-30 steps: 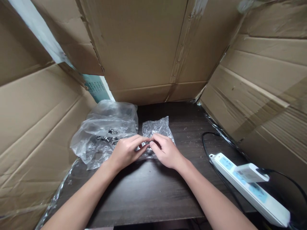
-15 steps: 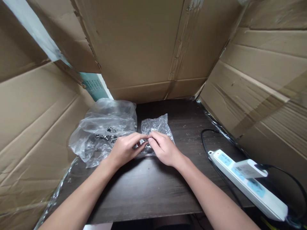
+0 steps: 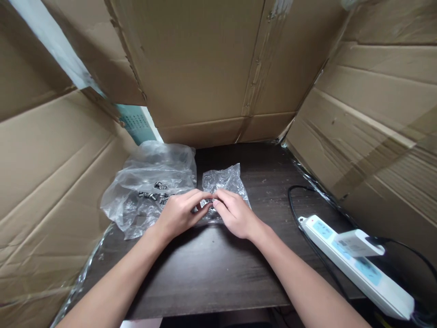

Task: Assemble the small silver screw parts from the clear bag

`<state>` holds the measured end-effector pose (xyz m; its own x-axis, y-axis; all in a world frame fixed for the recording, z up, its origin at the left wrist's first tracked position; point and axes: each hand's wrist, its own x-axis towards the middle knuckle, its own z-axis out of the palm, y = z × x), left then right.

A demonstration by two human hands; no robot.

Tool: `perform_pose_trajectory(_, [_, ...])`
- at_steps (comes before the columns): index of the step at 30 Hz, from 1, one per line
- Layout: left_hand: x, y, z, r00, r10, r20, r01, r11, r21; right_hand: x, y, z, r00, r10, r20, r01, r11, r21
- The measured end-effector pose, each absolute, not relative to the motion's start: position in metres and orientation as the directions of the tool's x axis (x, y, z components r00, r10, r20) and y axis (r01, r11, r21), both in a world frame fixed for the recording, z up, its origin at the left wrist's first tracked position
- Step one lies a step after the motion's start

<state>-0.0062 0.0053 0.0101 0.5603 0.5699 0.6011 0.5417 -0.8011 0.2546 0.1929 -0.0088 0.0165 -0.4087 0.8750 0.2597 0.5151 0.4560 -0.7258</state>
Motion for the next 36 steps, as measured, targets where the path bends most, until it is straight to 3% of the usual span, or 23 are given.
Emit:
perform_pose_trajectory(10, [-0.0052,0.0037,0.0123,0.575,0.573,0.585,0.536,-0.803,0.26,0.1928,-0.0084,0.0149,-0.427,0.856,0.293,0.494,0.492,-0.717])
perform_pose_trajectory(26, [-0.0063,0.0049,0.0116,0.542,0.635,0.551,0.522,-0.768,0.372,0.1946,-0.0058,0.0119,-0.398,0.876,0.271,0.582,0.47,-0.664])
perform_pose_trajectory(36, [-0.0082,0.0047,0.0095,0.54,0.631,0.558,0.526,-0.77,0.361,0.1949,-0.0037,0.0125,-0.395,0.873,0.285,0.603,0.481,-0.637])
